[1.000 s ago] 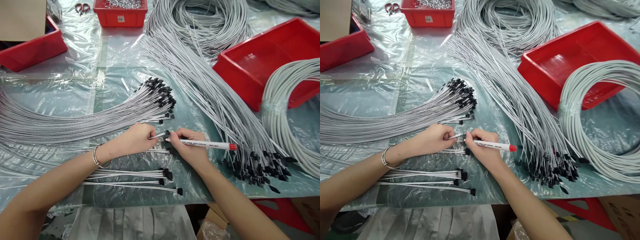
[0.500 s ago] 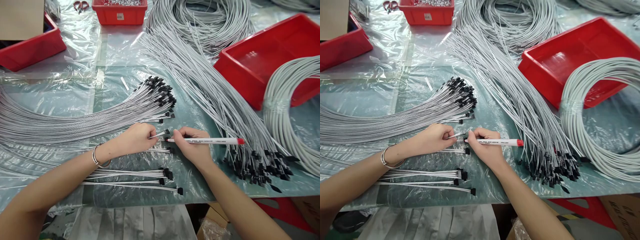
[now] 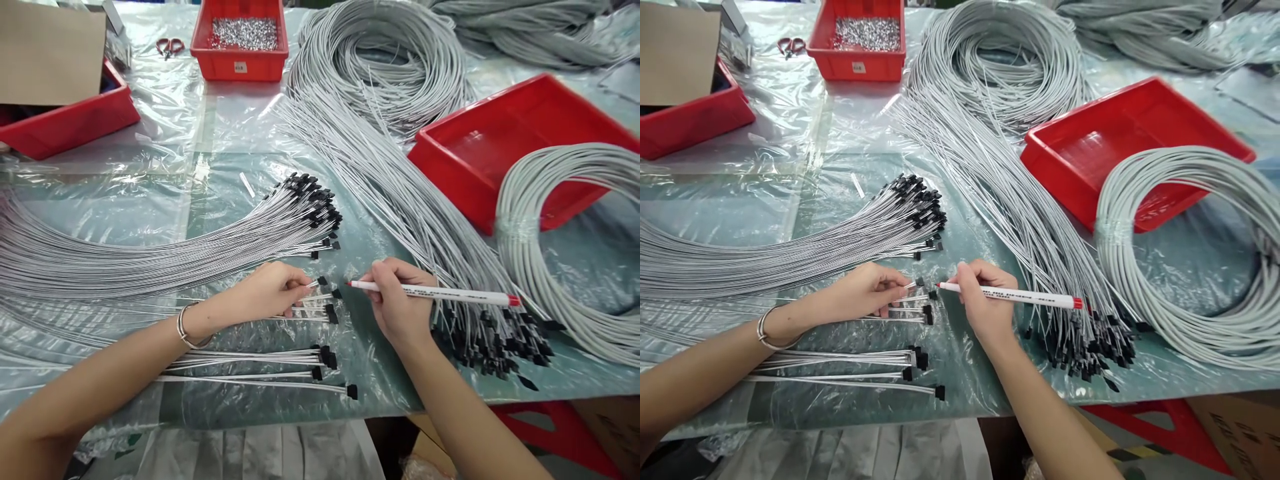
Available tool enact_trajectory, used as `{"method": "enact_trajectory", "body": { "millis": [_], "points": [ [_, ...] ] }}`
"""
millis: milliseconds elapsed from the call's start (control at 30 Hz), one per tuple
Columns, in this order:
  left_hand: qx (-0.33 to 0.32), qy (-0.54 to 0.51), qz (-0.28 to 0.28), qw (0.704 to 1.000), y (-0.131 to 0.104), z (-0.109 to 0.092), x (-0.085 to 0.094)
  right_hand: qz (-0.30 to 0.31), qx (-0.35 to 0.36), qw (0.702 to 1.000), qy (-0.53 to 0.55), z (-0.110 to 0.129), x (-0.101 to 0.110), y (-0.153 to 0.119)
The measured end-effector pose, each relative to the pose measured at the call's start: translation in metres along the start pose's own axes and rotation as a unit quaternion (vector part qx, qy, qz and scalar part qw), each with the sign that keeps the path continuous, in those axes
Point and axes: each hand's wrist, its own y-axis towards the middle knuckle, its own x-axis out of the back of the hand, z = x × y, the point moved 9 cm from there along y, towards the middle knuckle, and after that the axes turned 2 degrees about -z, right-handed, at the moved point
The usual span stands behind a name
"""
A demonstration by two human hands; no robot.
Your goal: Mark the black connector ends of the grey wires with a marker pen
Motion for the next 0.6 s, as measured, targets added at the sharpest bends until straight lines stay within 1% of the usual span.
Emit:
{"method": "enact_trajectory", "body": {
  "millis": [67,100,167,233,300,433,600],
  "points": [
    [0.030,-0.018,0.011,0.999,0.000,0.006,-0.003,0.005,0.005,1.000,-0.006,0.001,-0.003,-0.001],
    [0.034,-0.008,0.009,0.999,0.000,0.006,-0.003,0.009,0.007,1.000,-0.012,0.002,-0.006,-0.001],
    [0.011,0.050,-0.013,0.999,0.000,0.002,-0.002,0.028,0.007,0.999,-0.041,0.004,-0.013,-0.001],
    [-0.021,0.118,-0.046,0.992,0.001,-0.006,0.001,0.058,0.006,0.995,-0.082,0.005,-0.023,-0.002],
    [-0.032,0.153,-0.061,0.986,0.002,-0.009,0.002,0.085,0.005,0.989,-0.122,0.005,-0.031,-0.004],
    [-0.026,0.161,-0.057,0.985,0.005,-0.007,0.001,0.100,0.017,0.979,-0.175,0.003,-0.037,-0.007],
    [-0.026,0.149,-0.037,0.988,0.005,-0.006,0.001,0.104,0.045,0.974,-0.195,0.007,-0.039,-0.009]
  ]
}}
